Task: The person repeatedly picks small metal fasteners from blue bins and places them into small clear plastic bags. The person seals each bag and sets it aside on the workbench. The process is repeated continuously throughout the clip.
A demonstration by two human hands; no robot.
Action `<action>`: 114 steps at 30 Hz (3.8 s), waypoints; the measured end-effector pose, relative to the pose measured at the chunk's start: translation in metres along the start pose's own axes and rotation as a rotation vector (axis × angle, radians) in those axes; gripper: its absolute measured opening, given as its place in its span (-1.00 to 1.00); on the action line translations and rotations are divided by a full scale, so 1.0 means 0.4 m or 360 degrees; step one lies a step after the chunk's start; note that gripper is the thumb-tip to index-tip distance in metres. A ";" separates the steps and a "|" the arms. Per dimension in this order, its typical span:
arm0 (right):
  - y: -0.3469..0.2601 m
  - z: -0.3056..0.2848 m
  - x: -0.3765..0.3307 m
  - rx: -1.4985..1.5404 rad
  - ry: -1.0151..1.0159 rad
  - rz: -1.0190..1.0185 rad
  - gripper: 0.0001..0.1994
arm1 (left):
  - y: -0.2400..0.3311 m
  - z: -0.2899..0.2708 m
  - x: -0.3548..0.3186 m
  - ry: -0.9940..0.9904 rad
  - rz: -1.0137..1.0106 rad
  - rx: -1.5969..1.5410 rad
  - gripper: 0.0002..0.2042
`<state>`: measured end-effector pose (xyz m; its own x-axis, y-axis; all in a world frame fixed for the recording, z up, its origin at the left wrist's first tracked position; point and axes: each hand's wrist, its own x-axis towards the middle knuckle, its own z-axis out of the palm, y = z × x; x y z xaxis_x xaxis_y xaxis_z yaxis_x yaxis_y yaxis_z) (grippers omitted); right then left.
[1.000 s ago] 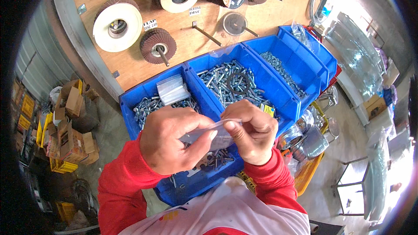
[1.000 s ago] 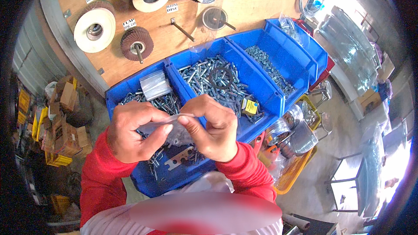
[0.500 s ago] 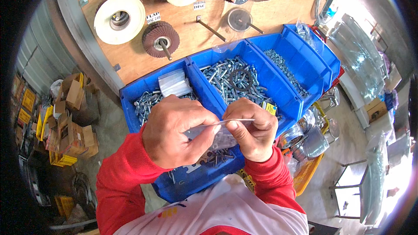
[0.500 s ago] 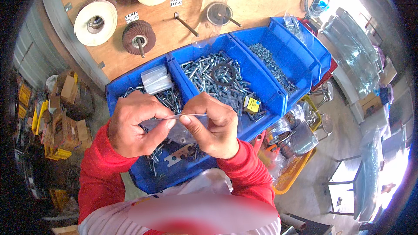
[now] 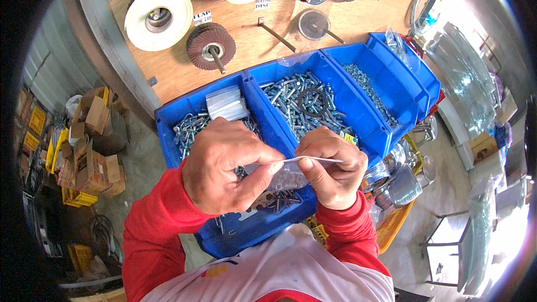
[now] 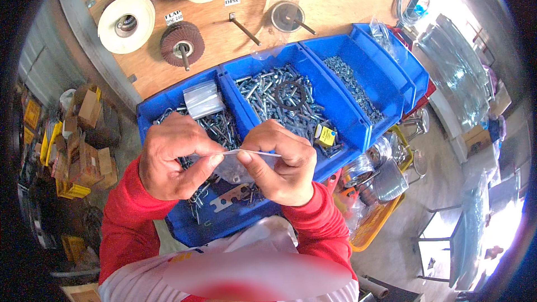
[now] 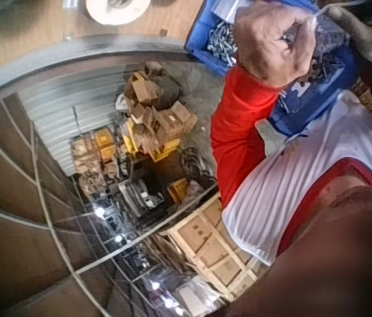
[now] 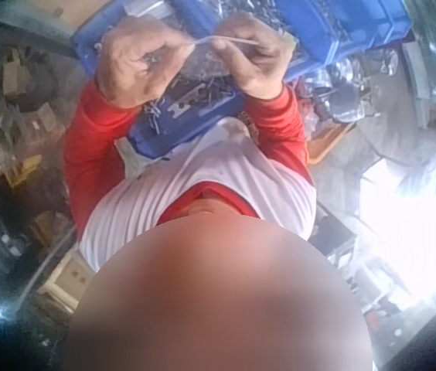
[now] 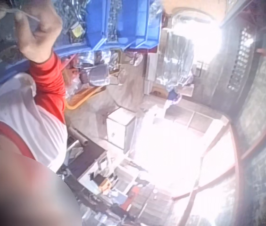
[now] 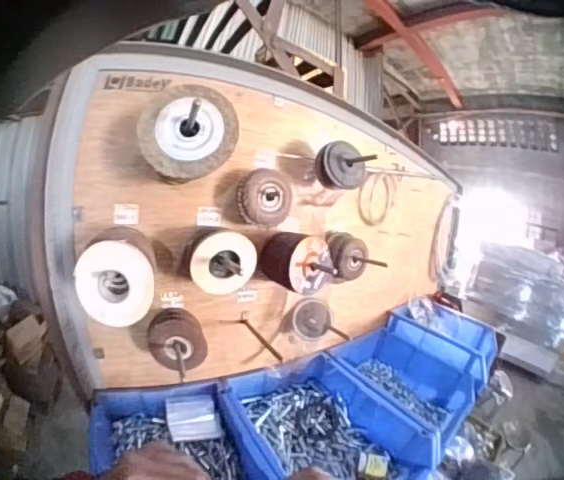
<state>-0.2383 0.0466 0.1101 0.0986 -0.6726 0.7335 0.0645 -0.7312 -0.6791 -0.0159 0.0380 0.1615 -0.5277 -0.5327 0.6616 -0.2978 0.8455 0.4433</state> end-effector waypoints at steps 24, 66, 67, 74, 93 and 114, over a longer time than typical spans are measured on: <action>-0.062 -0.072 -0.036 -0.0311 -0.0052 -0.0021 -0.88 | 0.002 0.022 -0.037 0.0240 -0.0167 -0.0147 -0.88; 0.232 0.154 -0.310 -0.0497 -0.0659 0.0529 -0.80 | -0.608 0.153 -0.176 -0.0872 -0.0670 0.1384 -0.84; 0.240 0.151 -0.316 -0.0455 -0.0571 0.0577 -0.82 | -0.613 0.152 -0.183 -0.0798 -0.0614 0.1363 -0.83; 0.187 0.146 -0.267 -0.0670 0.0100 0.0453 -0.58 | -0.429 0.068 -0.129 -0.0113 -0.0736 0.0553 -0.64; 0.106 0.124 -0.294 -0.0764 0.0235 0.0202 -0.73 | -0.003 0.134 -0.386 0.0394 -0.1912 -0.1983 -0.77; 0.017 0.140 -0.261 -0.0016 -0.0321 0.1223 -0.84 | 0.004 0.143 -0.322 -0.0302 -0.1258 -0.0679 -0.83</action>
<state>-0.1925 0.1181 0.0275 0.2902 -0.9561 0.0396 -0.1033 -0.0724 -0.9920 0.0063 0.1100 0.0424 -0.4286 -0.9032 -0.0230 -0.3286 0.1321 0.9352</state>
